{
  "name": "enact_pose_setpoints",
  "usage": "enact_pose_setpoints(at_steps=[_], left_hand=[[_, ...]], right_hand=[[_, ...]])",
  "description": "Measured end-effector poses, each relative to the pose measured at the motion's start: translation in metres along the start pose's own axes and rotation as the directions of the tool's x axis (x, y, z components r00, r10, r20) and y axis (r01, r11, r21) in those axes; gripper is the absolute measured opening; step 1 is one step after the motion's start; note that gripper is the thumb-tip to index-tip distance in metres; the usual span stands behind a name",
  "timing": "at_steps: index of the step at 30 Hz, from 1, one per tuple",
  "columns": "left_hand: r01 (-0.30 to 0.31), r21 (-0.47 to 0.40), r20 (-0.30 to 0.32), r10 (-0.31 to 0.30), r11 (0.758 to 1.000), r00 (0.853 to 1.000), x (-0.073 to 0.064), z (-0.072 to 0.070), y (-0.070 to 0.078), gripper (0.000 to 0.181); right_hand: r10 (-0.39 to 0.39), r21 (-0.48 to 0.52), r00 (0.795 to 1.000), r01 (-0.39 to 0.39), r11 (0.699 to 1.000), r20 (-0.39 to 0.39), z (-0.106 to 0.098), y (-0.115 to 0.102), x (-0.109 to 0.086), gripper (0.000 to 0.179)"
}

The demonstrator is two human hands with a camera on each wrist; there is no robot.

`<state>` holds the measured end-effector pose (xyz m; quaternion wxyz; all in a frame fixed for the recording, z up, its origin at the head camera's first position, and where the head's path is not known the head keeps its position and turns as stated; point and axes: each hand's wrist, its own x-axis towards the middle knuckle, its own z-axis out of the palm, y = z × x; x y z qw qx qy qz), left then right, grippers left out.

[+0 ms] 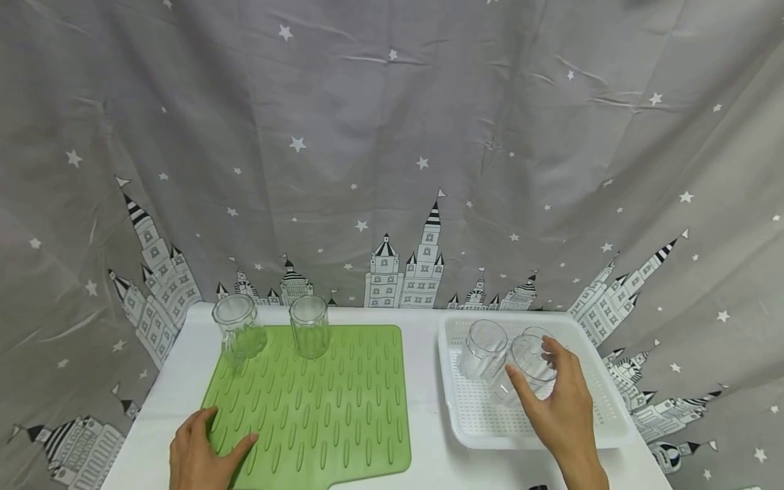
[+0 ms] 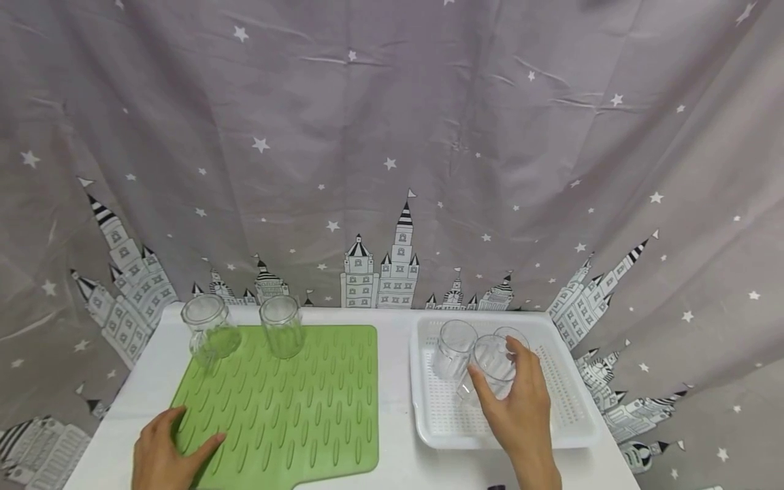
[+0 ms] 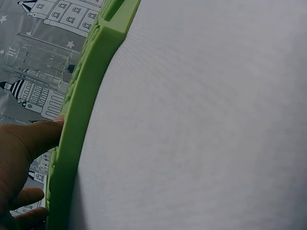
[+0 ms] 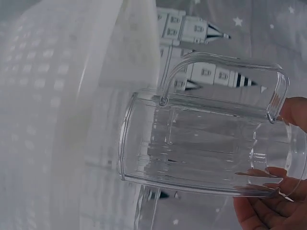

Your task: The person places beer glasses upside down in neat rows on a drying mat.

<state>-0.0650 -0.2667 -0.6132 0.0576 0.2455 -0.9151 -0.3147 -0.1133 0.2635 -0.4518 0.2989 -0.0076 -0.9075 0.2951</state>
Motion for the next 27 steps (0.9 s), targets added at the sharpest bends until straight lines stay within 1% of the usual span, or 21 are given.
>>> enact_pose_setpoints(at_steps=[6,12,16,18,22,24,27], left_hand=[[-0.006,-0.005,-0.004,0.006,1.000,1.000,-0.002,-0.001,0.001,0.103],[-0.012,0.000,0.015,0.012,1.000,1.000,-0.002,-0.002,0.000,0.102],[-0.008,0.002,0.012,0.008,1.000,1.000,-0.003,-0.002,0.004,0.099],[-0.014,-0.003,0.006,0.014,1.000,1.000,-0.006,-0.001,0.008,0.096],[-0.077,-0.047,0.005,0.078,0.996,0.997,-0.013,0.004,0.025,0.089],[-0.126,-0.089,0.018,0.128,0.988,0.992,-0.018,0.008,0.035,0.084],[-0.163,-0.158,0.060,0.174,0.974,0.983,-0.027,0.014,0.054,0.079]], right_hand=[[-0.060,0.043,0.998,0.059,0.997,0.017,0.012,-0.016,0.000,0.079],[-0.088,0.086,0.994,0.083,0.993,0.057,0.025,-0.034,0.001,0.079],[-0.109,0.110,0.991,0.101,0.989,0.073,0.032,-0.042,-0.001,0.079],[-0.121,0.116,0.990,0.111,0.987,0.079,0.036,-0.046,-0.002,0.079],[-0.140,0.135,0.986,0.128,0.983,0.090,0.044,-0.052,-0.003,0.079],[-0.147,0.146,0.984,0.132,0.980,0.100,0.048,-0.055,-0.004,0.079],[-0.161,0.163,0.981,0.142,0.976,0.111,0.054,-0.060,-0.004,0.079]])
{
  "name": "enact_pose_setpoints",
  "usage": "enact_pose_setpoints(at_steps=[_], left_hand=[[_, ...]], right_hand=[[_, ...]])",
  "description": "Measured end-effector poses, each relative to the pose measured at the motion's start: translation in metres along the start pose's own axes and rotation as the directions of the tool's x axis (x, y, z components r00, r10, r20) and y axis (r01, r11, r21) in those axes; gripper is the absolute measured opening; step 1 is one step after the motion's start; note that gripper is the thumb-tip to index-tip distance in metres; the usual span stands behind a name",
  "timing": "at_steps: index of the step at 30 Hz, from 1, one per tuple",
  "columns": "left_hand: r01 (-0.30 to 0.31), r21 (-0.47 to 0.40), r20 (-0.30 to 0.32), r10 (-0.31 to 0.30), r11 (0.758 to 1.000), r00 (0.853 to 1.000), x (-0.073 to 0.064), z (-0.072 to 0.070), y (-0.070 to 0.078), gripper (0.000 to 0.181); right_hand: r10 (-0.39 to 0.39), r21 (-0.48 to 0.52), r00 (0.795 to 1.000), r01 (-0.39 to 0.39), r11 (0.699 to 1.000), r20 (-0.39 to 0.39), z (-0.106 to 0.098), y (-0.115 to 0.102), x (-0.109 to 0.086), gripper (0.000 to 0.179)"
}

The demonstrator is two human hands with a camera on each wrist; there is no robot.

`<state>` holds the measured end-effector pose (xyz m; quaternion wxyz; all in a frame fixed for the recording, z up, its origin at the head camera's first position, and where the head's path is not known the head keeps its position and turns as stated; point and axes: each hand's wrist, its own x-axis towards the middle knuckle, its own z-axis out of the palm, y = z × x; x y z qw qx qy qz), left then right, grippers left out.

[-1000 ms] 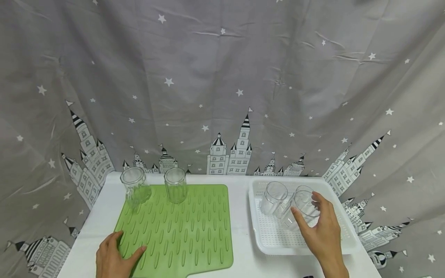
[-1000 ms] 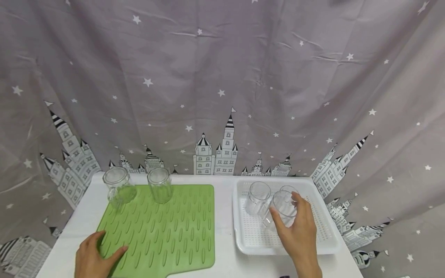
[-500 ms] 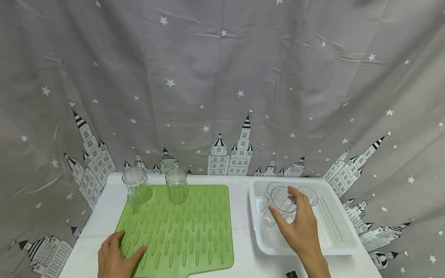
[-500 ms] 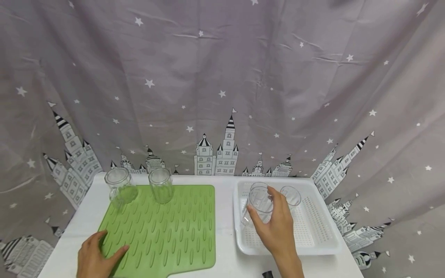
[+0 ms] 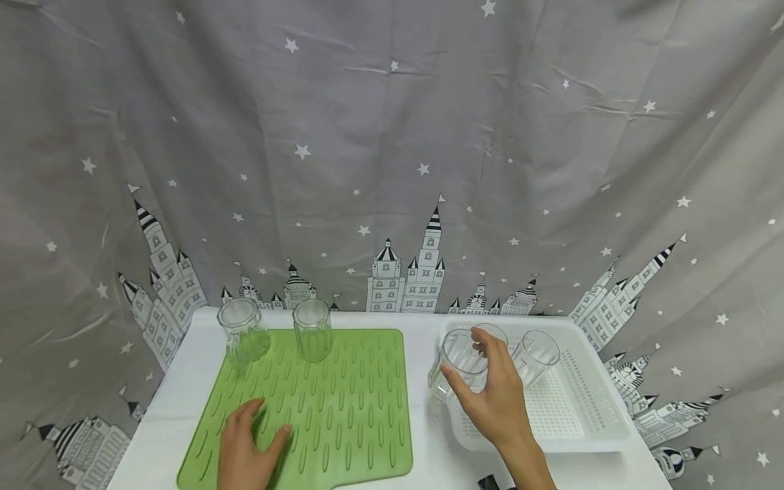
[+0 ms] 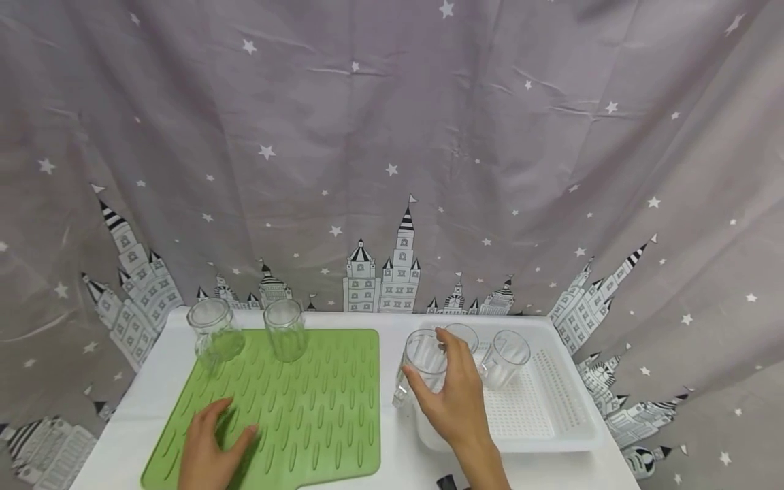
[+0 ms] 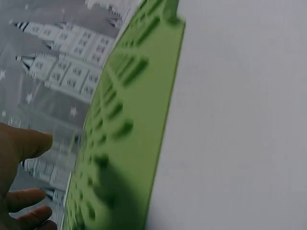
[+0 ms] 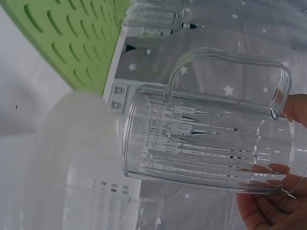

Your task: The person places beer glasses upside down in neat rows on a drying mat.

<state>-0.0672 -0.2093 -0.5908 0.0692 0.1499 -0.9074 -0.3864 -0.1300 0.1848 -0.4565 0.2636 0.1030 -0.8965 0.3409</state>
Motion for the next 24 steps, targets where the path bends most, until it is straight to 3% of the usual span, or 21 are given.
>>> enact_pose_setpoints(at_steps=[7,9,11,14,17,19,21,24], left_hand=[[-0.019,-0.182,0.131,0.044,0.983,0.990,-0.010,0.031,0.042,0.069],[0.014,-0.262,0.177,0.034,0.965,0.984,-0.011,0.039,0.053,0.067],[0.057,-0.362,0.229,0.029,0.930,0.973,-0.011,0.047,0.062,0.066],[0.146,-0.513,0.316,0.028,0.846,0.948,-0.011,0.056,0.074,0.065],[0.235,-0.611,0.394,0.033,0.756,0.919,-0.009,0.063,0.083,0.063],[0.297,-0.664,0.452,0.053,0.686,0.890,-0.007,0.067,0.088,0.064],[0.365,-0.716,0.511,0.090,0.595,0.855,-0.006,0.070,0.092,0.068],[0.463,-0.766,0.585,0.186,0.445,0.789,-0.004,0.073,0.097,0.072]], right_hand=[[-0.045,0.033,0.999,0.044,0.998,0.026,0.013,-0.013,0.001,0.078],[-0.059,0.043,0.998,0.057,0.997,0.036,0.017,-0.018,0.001,0.078],[-0.077,0.052,0.996,0.075,0.996,0.045,0.021,-0.021,0.000,0.079],[-0.115,0.072,0.992,0.112,0.991,0.048,0.027,-0.025,-0.003,0.078],[-0.139,0.096,0.989,0.133,0.986,0.056,0.032,-0.029,-0.005,0.078],[-0.147,0.107,0.987,0.140,0.984,0.062,0.035,-0.032,-0.007,0.078],[-0.147,0.119,0.986,0.138,0.983,0.072,0.037,-0.036,-0.008,0.078],[-0.159,0.126,0.984,0.149,0.981,0.075,0.041,-0.040,-0.009,0.077]])
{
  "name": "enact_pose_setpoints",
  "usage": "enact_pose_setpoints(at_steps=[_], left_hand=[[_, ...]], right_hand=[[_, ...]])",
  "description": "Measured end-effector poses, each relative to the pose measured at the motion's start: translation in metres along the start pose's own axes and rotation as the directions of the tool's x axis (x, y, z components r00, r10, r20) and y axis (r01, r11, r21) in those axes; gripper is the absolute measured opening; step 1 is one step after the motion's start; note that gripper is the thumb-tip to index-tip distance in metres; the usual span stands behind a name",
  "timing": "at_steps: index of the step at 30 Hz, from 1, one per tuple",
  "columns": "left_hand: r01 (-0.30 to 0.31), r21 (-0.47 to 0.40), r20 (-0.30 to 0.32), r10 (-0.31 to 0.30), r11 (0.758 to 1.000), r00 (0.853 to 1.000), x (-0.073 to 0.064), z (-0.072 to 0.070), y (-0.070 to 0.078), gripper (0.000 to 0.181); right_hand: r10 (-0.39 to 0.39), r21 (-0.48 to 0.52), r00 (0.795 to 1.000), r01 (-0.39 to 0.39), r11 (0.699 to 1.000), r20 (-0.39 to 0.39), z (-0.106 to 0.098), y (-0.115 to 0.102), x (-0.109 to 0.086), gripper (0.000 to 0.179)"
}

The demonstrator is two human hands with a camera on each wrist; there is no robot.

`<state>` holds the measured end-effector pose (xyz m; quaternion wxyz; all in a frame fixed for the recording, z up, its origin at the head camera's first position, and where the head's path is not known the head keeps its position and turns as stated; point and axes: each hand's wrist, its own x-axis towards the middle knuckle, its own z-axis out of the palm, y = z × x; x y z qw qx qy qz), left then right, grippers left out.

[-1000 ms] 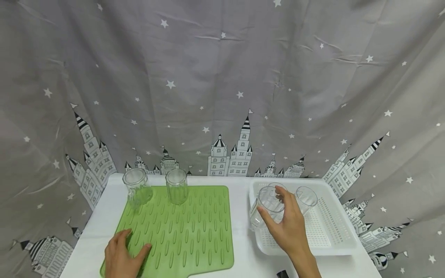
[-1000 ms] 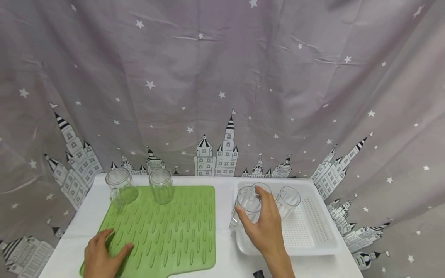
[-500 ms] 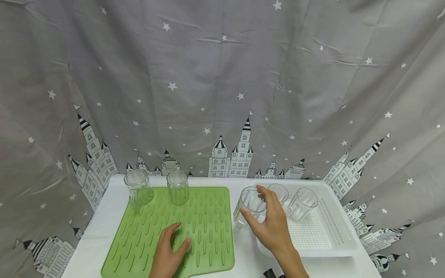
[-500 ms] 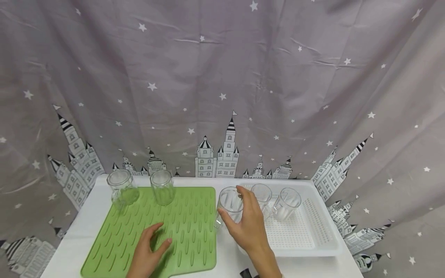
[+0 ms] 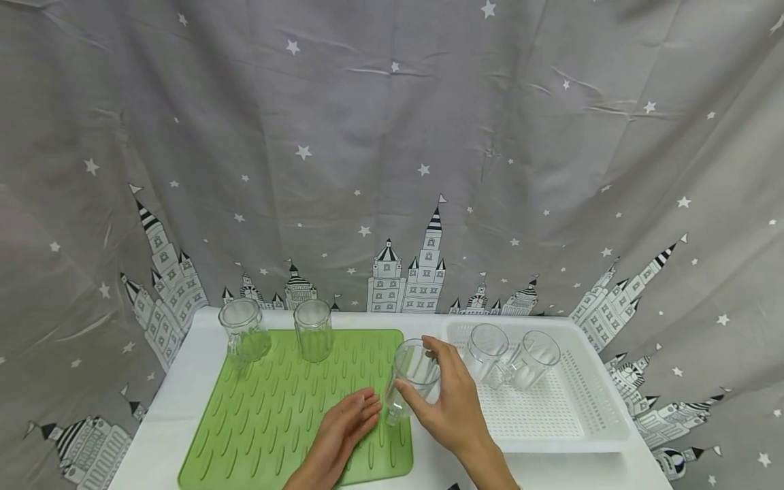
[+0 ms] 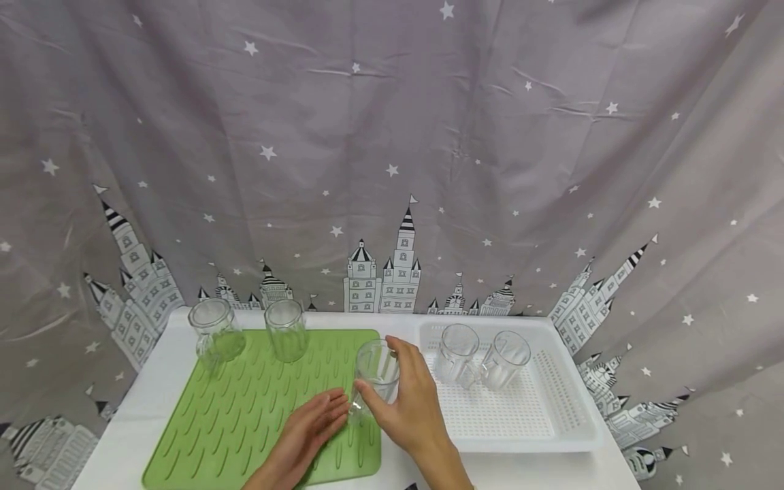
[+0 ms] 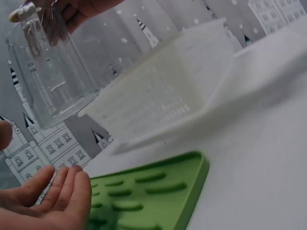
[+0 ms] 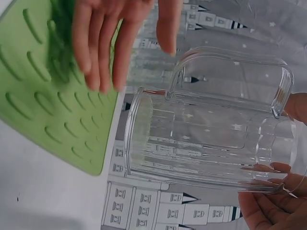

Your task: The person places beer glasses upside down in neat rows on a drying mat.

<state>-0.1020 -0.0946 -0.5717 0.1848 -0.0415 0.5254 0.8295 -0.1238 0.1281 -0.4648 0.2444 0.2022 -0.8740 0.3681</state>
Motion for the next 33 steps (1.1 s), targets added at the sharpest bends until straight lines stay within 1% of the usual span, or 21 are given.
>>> enact_pose_setpoints(at_steps=[2,4,6,8,10,14,16,18,19,22,25,30,33], left_hand=[[0.023,-0.097,0.066,-0.017,0.995,0.998,0.002,0.002,-0.001,0.068],[0.041,-0.161,0.115,-0.022,0.986,0.993,0.004,0.004,-0.002,0.058],[0.048,-0.203,0.154,-0.016,0.978,0.988,0.005,0.005,-0.004,0.046],[0.042,-0.216,0.194,0.001,0.976,0.981,0.005,0.005,-0.005,0.038],[0.028,-0.215,0.240,0.025,0.976,0.971,0.006,0.005,-0.007,0.037],[0.002,-0.198,0.329,0.065,0.980,0.942,0.006,0.004,-0.009,0.045],[-0.005,-0.181,0.357,0.070,0.983,0.931,0.006,0.004,-0.008,0.051],[-0.018,-0.142,0.369,0.070,0.990,0.927,0.005,0.003,-0.007,0.057],[-0.025,-0.118,0.369,0.067,0.993,0.927,0.004,0.002,-0.006,0.060],[-0.059,-0.035,0.352,0.067,0.998,0.934,0.002,-0.001,-0.003,0.065],[-0.111,0.013,0.337,0.100,0.994,0.936,0.003,-0.002,-0.002,0.069],[-0.232,0.062,0.322,0.201,0.971,0.925,0.006,0.001,-0.004,0.084],[-0.286,0.113,0.299,0.241,0.952,0.923,0.008,0.006,-0.005,0.090]], right_hand=[[-0.002,0.004,1.000,0.002,1.000,0.009,0.002,-0.002,0.000,0.077],[-0.002,0.009,1.000,0.001,1.000,0.020,0.003,-0.004,0.000,0.077],[0.002,0.015,1.000,-0.002,1.000,0.029,0.004,-0.006,-0.001,0.077],[0.005,0.015,0.999,-0.006,1.000,0.033,0.004,-0.007,-0.001,0.077],[0.009,0.016,0.999,-0.009,1.000,0.033,0.004,-0.008,-0.001,0.077],[0.009,0.022,0.999,-0.010,1.000,0.036,0.004,-0.010,-0.002,0.077],[0.011,0.029,0.999,-0.012,0.999,0.044,0.003,-0.011,-0.002,0.077],[0.013,0.036,0.998,-0.015,0.999,0.056,0.002,-0.011,-0.002,0.077],[0.011,0.038,0.998,-0.013,0.999,0.057,0.001,-0.011,-0.002,0.077],[0.008,0.038,0.998,-0.011,0.999,0.058,-0.001,-0.012,-0.001,0.077],[0.010,0.048,0.999,-0.013,0.999,0.053,-0.003,-0.013,0.000,0.077],[0.000,0.074,0.997,-0.005,0.997,0.072,-0.002,-0.014,-0.003,0.075],[-0.029,0.083,0.996,0.022,0.996,0.081,0.000,-0.013,-0.004,0.075]])
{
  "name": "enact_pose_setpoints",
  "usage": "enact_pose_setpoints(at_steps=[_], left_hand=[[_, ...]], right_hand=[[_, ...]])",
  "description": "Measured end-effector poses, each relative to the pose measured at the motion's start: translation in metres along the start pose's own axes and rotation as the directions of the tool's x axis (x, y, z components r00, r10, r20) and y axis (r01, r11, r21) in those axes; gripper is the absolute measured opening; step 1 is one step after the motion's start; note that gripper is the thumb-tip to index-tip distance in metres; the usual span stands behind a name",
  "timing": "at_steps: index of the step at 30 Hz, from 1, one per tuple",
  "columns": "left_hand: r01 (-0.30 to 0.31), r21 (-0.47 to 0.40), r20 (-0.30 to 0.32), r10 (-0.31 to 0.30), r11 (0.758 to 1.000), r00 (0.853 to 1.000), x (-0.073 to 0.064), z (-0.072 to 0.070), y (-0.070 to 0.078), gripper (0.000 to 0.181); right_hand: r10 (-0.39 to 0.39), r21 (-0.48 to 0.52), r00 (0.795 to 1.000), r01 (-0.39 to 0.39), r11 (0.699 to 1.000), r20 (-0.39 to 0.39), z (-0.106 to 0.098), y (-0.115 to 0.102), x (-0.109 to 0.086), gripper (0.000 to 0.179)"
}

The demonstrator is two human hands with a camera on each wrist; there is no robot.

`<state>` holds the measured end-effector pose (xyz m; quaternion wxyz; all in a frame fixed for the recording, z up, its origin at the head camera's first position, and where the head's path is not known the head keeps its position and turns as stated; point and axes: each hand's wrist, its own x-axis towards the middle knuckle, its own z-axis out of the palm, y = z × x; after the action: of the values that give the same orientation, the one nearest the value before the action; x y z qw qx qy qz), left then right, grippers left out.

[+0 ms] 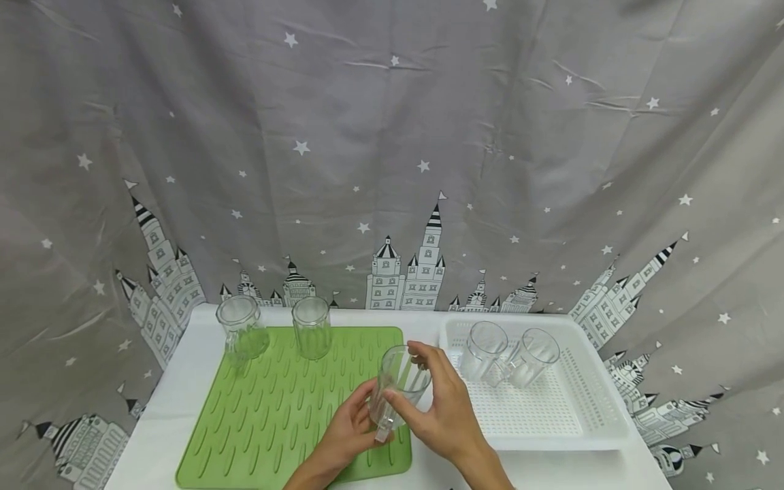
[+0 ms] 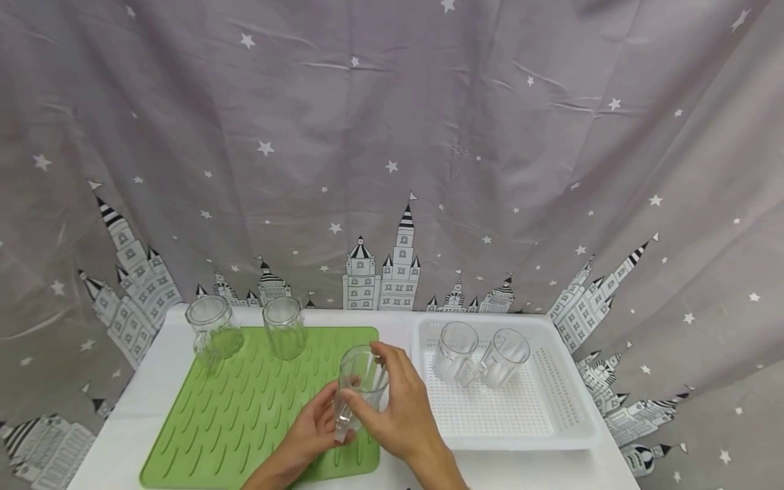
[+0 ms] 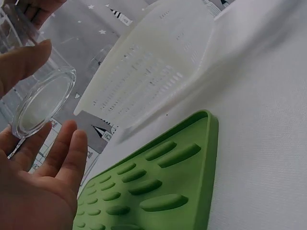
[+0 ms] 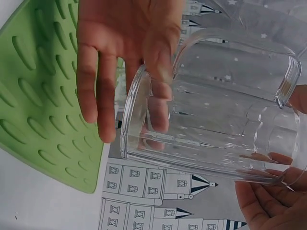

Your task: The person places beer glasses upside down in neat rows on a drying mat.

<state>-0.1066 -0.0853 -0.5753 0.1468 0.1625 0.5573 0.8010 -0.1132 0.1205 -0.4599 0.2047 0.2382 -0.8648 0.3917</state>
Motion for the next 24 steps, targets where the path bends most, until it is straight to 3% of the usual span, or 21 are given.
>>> enact_pose_setpoints(at_steps=[8,14,24], left_hand=[[-0.055,0.163,-0.064,0.066,0.985,0.996,0.0036,0.0055,0.0031,0.081],[-0.022,0.161,-0.078,0.035,0.987,0.996,0.0025,0.0065,0.0052,0.079],[-0.027,0.231,-0.122,0.056,0.973,0.991,0.0001,0.0040,0.0069,0.081]], right_hand=[[-0.064,-0.012,0.998,0.064,0.998,0.001,-0.0008,0.0003,0.0007,0.073],[-0.055,-0.009,0.998,0.055,0.998,0.011,-0.0013,0.0006,0.0010,0.072],[0.000,0.012,0.999,0.000,1.000,0.043,-0.0050,0.0010,-0.0004,0.072]])
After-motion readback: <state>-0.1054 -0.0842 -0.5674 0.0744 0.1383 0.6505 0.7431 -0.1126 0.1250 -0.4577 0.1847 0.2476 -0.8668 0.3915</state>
